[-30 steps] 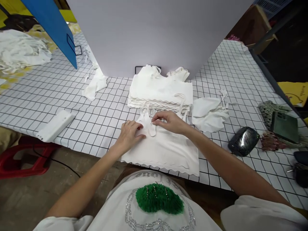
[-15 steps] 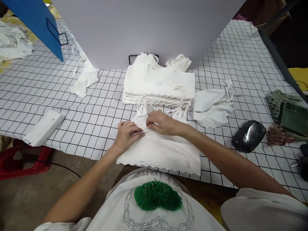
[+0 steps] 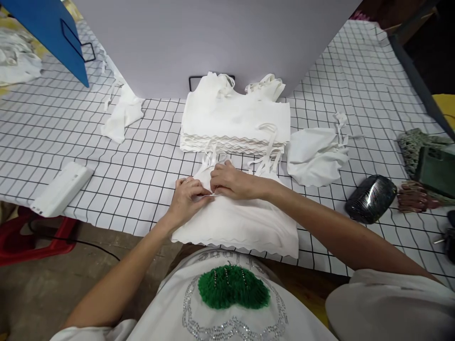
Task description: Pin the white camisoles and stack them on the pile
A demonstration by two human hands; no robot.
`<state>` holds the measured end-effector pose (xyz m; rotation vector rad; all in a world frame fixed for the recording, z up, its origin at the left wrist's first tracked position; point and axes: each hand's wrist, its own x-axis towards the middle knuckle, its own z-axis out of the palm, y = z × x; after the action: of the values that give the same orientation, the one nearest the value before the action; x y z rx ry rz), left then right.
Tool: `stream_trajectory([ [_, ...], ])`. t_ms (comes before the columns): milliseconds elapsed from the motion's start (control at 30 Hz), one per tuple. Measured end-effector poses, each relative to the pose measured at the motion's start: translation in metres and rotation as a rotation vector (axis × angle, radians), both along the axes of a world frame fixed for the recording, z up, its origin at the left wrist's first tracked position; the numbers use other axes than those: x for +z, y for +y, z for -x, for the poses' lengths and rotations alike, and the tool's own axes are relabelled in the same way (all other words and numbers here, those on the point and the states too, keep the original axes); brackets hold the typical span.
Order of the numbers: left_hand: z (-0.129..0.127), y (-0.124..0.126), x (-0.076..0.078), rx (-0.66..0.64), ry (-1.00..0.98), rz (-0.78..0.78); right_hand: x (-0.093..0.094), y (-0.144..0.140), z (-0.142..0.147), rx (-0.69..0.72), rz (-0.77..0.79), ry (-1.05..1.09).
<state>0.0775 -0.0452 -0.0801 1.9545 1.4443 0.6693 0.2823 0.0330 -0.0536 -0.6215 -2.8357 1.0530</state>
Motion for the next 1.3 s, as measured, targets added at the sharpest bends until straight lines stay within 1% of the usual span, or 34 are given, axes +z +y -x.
stream_trajectory([
  [133, 0.000, 0.000, 0.001, -0.001, -0.007, 0.012, 0.003, 0.001, -0.001, 0.025, 0.008, 0.002],
  [433, 0.000, 0.001, 0.004, -0.009, -0.013, 0.031, -0.003, 0.000, -0.001, -0.028, 0.031, 0.073],
  [700, 0.001, 0.002, 0.005, -0.030, -0.039, 0.052, -0.009, -0.005, 0.008, -0.040, -0.074, 0.159],
  [1000, 0.001, 0.002, 0.005, -0.027, -0.039, 0.067, -0.016, -0.005, 0.004, -0.133, -0.025, 0.271],
  [1167, 0.000, 0.001, 0.006, -0.011, -0.029, 0.056, -0.023, -0.016, 0.008, -0.217, -0.005, 0.390],
  [1300, -0.001, 0.000, 0.006, -0.006, -0.026, 0.044, -0.027, -0.025, 0.010, -0.284, -0.040, 0.441],
])
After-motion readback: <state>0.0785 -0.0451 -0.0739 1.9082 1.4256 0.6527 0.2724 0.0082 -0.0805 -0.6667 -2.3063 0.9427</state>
